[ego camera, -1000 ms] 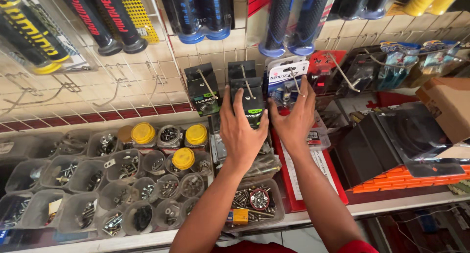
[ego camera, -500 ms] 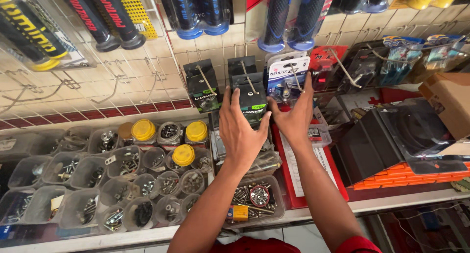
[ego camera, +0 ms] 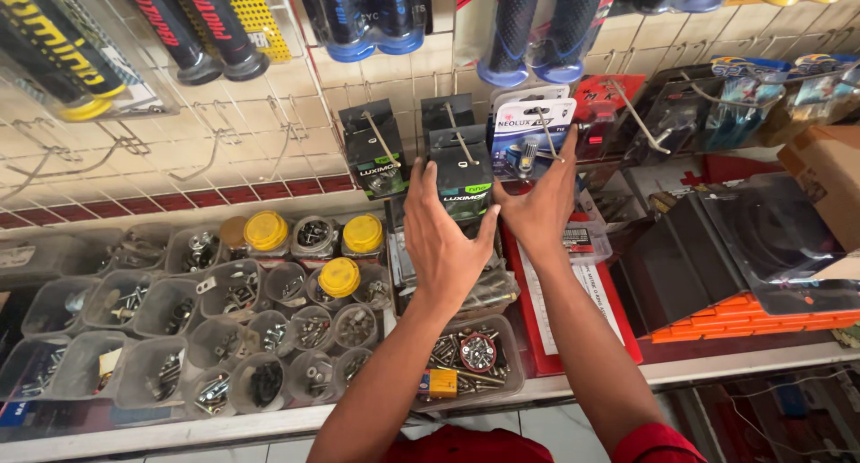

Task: The person organizes various boxed and packaged items on a store counter and shelves, picking them up and placing them in different spots.

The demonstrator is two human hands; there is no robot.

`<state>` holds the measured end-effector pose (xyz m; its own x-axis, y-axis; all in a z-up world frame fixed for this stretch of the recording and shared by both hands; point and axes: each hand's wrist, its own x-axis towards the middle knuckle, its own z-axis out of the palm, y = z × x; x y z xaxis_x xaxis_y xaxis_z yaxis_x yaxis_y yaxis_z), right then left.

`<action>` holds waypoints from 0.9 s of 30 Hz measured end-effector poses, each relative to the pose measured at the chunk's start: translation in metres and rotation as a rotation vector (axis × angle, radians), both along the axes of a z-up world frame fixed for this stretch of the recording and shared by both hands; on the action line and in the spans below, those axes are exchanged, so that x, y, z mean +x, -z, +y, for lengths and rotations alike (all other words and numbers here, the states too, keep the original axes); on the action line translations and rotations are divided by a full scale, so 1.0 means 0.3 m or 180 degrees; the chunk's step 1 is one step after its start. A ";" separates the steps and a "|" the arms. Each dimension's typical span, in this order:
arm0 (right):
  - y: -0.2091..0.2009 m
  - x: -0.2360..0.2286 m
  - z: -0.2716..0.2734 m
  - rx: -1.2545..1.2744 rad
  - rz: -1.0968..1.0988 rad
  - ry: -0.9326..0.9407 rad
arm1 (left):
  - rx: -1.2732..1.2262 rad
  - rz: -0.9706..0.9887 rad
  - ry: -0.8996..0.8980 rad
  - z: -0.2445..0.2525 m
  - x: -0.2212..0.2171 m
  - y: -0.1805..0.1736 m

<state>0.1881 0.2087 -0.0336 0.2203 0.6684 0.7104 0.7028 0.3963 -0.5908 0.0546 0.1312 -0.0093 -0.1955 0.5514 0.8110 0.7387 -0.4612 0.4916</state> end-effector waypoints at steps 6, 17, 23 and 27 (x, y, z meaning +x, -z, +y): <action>0.001 -0.013 0.020 0.0014 0.0048 0.0087 | -0.0012 -0.0015 0.0038 -0.012 -0.002 -0.001; -0.003 -0.002 0.017 0.0069 -0.0034 -0.0004 | -0.0035 -0.0009 0.0032 -0.015 -0.010 0.007; 0.002 0.007 0.009 0.0011 -0.0074 -0.0025 | -0.0066 0.0020 -0.0015 -0.016 -0.014 0.008; 0.004 0.009 0.003 -0.0031 -0.0053 -0.0035 | -0.0113 0.0045 -0.0015 -0.025 -0.023 -0.002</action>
